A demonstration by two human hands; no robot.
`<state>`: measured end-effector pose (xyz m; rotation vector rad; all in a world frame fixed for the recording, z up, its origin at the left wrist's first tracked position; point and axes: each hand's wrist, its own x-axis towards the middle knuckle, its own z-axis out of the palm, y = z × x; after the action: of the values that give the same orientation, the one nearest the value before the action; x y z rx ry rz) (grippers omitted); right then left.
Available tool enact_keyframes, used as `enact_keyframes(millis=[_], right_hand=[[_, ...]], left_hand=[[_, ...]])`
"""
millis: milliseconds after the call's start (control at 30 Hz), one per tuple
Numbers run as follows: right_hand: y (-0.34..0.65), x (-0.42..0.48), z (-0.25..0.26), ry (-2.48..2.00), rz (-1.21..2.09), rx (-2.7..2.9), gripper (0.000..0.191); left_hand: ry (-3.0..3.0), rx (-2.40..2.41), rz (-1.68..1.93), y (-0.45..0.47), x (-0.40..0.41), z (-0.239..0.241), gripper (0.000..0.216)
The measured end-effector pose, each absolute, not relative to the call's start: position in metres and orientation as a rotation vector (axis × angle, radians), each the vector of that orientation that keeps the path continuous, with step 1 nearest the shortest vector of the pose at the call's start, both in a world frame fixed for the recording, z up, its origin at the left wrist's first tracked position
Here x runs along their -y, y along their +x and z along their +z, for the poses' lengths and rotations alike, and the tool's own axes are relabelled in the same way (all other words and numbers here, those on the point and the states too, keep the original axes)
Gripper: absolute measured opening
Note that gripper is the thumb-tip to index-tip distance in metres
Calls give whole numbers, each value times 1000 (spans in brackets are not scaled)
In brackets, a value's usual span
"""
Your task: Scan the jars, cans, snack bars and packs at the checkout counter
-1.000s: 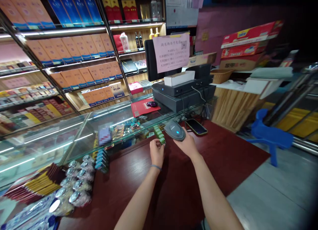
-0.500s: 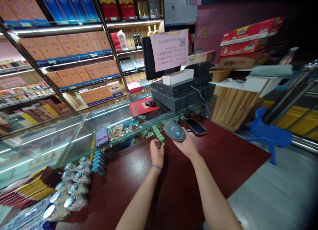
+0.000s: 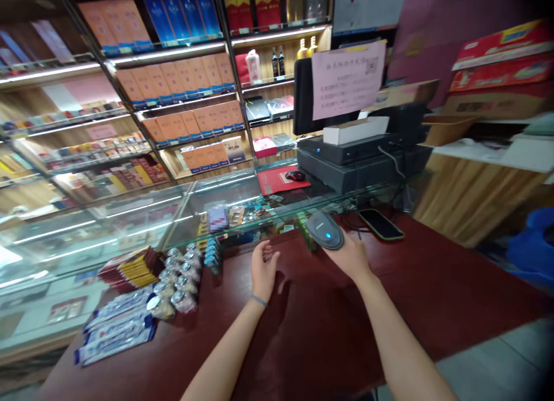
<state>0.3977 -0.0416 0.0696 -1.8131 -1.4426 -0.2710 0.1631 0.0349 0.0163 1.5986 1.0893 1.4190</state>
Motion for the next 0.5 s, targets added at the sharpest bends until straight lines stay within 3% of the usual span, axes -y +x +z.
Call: enact_keyframes(millis=[333,500], right_hand=[[342,39,64,-1514,-190,1724,18],[316,37,47,-1421,-146,1838,14]], left_hand=[[1780,-1508,1894,34,-34,24,28],[1859,-1563,1858,14,-42,8,48]])
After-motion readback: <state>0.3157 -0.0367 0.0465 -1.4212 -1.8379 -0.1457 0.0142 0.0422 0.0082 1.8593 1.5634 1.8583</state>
